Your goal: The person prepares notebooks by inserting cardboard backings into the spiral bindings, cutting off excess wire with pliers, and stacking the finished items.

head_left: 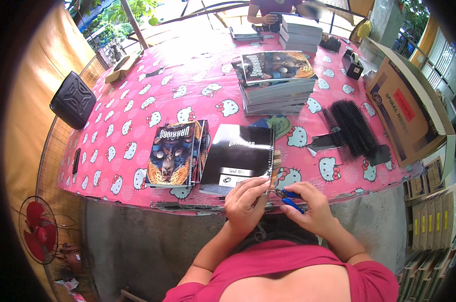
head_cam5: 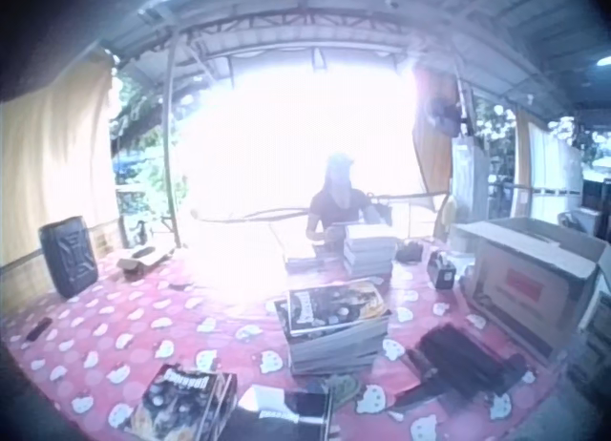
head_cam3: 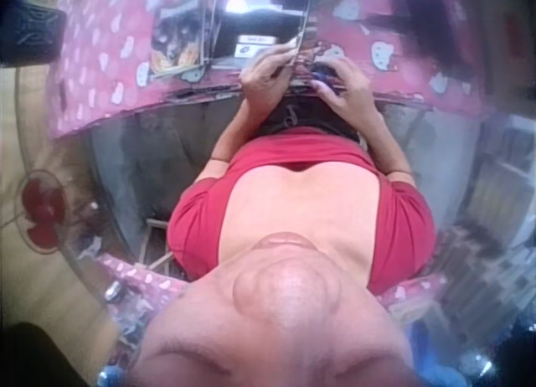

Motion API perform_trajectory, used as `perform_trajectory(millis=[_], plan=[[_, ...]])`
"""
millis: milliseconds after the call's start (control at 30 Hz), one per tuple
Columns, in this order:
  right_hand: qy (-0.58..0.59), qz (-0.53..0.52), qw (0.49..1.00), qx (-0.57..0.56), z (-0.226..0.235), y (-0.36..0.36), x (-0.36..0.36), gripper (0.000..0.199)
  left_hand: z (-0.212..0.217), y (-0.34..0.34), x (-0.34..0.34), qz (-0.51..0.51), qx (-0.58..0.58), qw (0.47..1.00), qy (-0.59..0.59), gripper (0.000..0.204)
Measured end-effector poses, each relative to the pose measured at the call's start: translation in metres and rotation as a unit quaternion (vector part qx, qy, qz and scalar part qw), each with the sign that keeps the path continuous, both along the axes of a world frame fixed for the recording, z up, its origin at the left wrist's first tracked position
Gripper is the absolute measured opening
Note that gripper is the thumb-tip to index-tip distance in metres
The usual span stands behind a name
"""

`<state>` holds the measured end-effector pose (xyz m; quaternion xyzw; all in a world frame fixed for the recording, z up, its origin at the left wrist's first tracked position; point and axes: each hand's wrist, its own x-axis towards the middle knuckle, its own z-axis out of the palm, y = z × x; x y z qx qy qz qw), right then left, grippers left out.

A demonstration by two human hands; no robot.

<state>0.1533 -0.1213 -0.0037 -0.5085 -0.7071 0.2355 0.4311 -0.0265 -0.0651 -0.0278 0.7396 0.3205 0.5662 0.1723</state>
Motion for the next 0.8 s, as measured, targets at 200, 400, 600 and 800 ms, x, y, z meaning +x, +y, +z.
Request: perform_trajectory(millis=[200,400,600,800], plan=[[-0.001,0.001,1.000,0.023,0.001,0.000,-0.001,0.037,0.001,-0.001,0.000,0.003,-0.009,1.000,-0.020,0.022],[0.582,0.234,0.581,-0.519,-0.019,0.008,0.010,0.032,-0.002,-0.001,-0.005,-0.005,0.050,0.999,-0.021,0.024],[0.158,-0.010,0.967,-0.198,-0.024,0.023,0.017,0.038,0.002,0.042,-0.044,0.151,0.119,0.963,-0.190,0.024],[-0.303,-0.204,0.928,0.066,-0.083,0.055,0.075,0.034,-0.032,0.082,-0.169,0.479,-0.102,0.817,-0.303,0.020]])
